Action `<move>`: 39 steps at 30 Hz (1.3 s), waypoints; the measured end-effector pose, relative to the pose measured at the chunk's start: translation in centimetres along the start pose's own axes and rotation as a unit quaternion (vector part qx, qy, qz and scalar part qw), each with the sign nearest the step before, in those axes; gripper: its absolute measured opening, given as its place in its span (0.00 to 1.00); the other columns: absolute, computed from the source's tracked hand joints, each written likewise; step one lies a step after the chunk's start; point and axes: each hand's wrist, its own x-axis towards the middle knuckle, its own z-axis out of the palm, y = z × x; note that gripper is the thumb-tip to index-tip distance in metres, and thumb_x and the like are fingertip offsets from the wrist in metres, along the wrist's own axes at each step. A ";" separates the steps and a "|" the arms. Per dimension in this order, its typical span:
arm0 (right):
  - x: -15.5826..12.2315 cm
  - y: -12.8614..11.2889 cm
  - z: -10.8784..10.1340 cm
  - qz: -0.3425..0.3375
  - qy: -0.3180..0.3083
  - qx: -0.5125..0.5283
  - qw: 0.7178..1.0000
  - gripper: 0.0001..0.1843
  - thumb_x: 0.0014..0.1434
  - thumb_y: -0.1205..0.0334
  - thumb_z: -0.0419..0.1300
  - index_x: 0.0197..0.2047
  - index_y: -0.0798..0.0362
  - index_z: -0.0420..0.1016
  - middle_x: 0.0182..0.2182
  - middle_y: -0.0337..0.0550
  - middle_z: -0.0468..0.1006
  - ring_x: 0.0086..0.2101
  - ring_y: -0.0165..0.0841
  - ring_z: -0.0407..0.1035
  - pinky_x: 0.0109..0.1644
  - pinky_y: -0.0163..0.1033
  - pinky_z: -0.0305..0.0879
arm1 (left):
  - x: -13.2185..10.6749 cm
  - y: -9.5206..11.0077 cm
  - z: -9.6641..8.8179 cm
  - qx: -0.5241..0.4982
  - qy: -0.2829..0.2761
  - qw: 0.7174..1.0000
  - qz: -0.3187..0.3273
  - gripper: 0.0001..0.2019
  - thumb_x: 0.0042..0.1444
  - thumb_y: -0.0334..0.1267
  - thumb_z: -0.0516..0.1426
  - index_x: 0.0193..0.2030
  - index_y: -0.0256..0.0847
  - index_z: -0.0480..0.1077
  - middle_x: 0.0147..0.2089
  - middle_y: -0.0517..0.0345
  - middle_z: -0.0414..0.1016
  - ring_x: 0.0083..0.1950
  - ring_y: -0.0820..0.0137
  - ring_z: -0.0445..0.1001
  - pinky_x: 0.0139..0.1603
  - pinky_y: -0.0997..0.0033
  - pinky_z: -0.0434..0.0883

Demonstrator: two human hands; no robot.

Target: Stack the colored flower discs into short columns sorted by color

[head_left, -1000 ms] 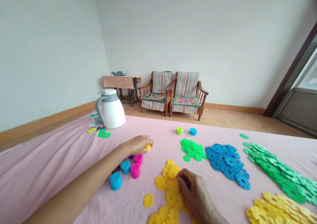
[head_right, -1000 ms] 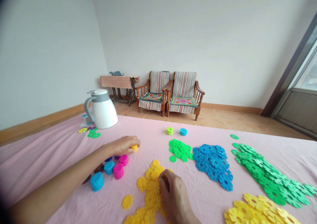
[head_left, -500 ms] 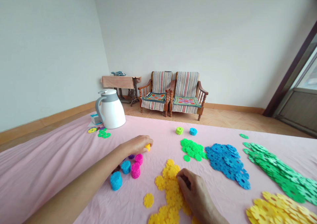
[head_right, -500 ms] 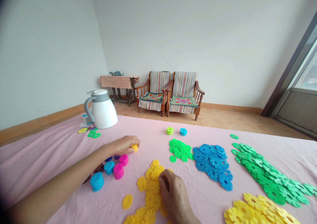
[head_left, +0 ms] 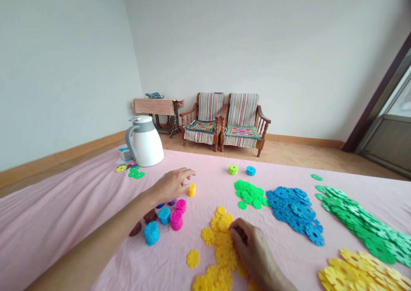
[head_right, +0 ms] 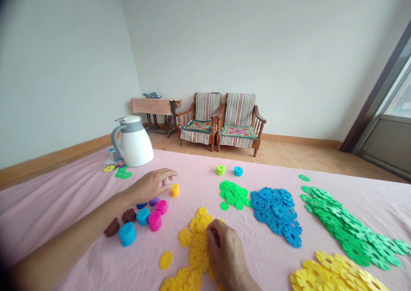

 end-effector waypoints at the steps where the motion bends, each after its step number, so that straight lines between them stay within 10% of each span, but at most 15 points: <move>1: 0.0 0.0 0.0 -0.002 0.000 -0.003 1.000 0.13 0.58 0.61 0.48 0.28 0.55 0.70 0.20 0.37 0.67 0.23 0.28 0.60 0.26 0.31 0.51 | -0.5 0.6 -0.1 -0.019 0.009 1.000 -0.001 0.14 0.53 0.32 0.52 0.47 0.43 0.67 0.43 0.58 0.70 0.36 0.72 0.69 0.40 0.73 0.65; 13: -0.3 -0.4 -0.3 -0.023 0.014 -0.040 0.999 0.11 0.57 0.65 0.48 0.30 0.54 0.70 0.22 0.38 0.69 0.24 0.29 0.63 0.27 0.32 0.55 | -6.4 7.1 4.9 -0.107 0.014 0.991 0.073 0.14 0.47 0.19 0.46 0.31 0.39 0.67 0.33 0.59 0.70 0.37 0.72 0.69 0.38 0.76 0.63; 22: -0.1 -0.8 0.4 -0.127 0.041 -0.106 0.985 0.20 0.51 0.71 0.53 0.48 0.51 0.70 0.42 0.47 0.70 0.42 0.35 0.65 0.46 0.39 0.63 | -7.4 7.8 7.5 -0.072 -0.032 0.992 0.095 0.13 0.41 0.19 0.46 0.27 0.37 0.65 0.30 0.58 0.69 0.36 0.70 0.67 0.36 0.74 0.63; 39: 0.2 -1.2 1.1 -0.124 0.018 -0.154 0.980 0.10 0.55 0.65 0.56 0.42 0.53 0.72 0.36 0.46 0.71 0.39 0.36 0.65 0.43 0.40 0.62 | -8.0 7.5 6.9 -0.028 -0.056 0.983 0.171 0.10 0.49 0.21 0.50 0.32 0.38 0.66 0.37 0.57 0.70 0.41 0.69 0.66 0.42 0.73 0.64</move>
